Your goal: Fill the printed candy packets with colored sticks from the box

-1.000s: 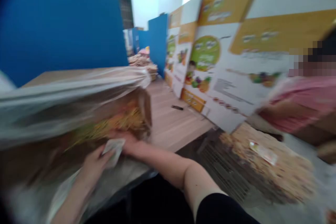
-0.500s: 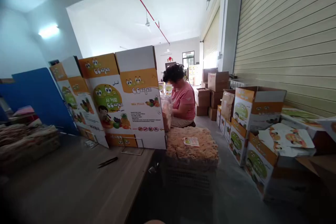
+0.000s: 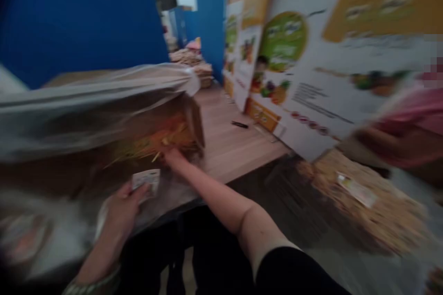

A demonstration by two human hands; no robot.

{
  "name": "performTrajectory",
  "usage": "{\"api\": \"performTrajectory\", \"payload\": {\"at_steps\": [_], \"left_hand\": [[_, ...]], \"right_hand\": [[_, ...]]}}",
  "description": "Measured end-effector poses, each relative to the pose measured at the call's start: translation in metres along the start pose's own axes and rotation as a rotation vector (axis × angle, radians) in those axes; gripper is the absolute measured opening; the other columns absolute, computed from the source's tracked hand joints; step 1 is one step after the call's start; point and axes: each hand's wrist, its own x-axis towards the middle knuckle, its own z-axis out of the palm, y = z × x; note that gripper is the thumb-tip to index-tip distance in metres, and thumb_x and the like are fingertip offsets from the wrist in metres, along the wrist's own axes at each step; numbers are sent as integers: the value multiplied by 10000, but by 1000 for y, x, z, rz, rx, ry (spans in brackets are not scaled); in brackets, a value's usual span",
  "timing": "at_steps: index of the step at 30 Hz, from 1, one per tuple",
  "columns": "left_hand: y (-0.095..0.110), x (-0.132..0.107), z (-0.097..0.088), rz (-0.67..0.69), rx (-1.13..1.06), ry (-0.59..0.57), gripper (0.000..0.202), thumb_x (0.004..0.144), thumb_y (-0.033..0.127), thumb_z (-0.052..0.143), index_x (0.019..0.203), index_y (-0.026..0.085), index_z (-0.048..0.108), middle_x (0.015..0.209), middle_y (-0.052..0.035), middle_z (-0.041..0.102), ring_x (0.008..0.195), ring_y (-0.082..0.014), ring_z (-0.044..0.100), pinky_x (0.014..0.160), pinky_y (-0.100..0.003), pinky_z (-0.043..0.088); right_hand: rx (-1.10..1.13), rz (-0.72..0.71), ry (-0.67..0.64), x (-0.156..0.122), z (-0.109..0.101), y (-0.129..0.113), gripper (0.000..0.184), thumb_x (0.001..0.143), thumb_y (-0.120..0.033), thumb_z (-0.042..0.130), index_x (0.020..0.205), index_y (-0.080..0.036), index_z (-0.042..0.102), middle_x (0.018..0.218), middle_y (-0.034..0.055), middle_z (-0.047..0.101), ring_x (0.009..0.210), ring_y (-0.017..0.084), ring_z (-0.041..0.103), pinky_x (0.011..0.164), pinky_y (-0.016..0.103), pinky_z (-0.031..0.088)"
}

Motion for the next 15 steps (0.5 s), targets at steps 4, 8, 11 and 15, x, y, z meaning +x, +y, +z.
{"api": "performTrajectory", "payload": {"at_steps": [4, 8, 11, 15], "left_hand": [[-17, -52, -12, -41, 142, -73, 325, 750, 460, 623, 876, 172, 705, 866, -67, 740, 840, -266, 664, 797, -364, 488], [-23, -68, 3, 33, 243, -156, 290, 809, 456, 528, 714, 195, 613, 654, -26, 631, 653, -218, 593, 639, -312, 422], [-25, -70, 6, 111, 282, -221, 231, 827, 361, 481, 727, 197, 609, 697, -23, 635, 677, -199, 593, 664, -299, 412], [-27, -70, 0, 141, 303, -242, 205, 837, 310, 472, 754, 200, 623, 726, -20, 650, 696, -192, 598, 684, -300, 422]], "right_hand": [[269, 194, -170, -23, 74, 46, 282, 934, -463, 524, 843, -207, 445, 637, -70, 522, 425, 57, 370, 384, 169, 235], [129, 34, -161, -39, 74, 67, 310, 922, -503, 454, 797, -221, 421, 630, -49, 531, 472, 89, 437, 446, 204, 334], [-185, -172, -241, -55, 69, 83, 254, 927, -396, 433, 756, -212, 466, 687, -8, 564, 627, 123, 531, 622, 243, 432], [-583, -263, -316, -72, 68, 96, 99, 849, -278, 542, 810, -223, 470, 699, -20, 513, 673, 151, 496, 666, 271, 392]]}}
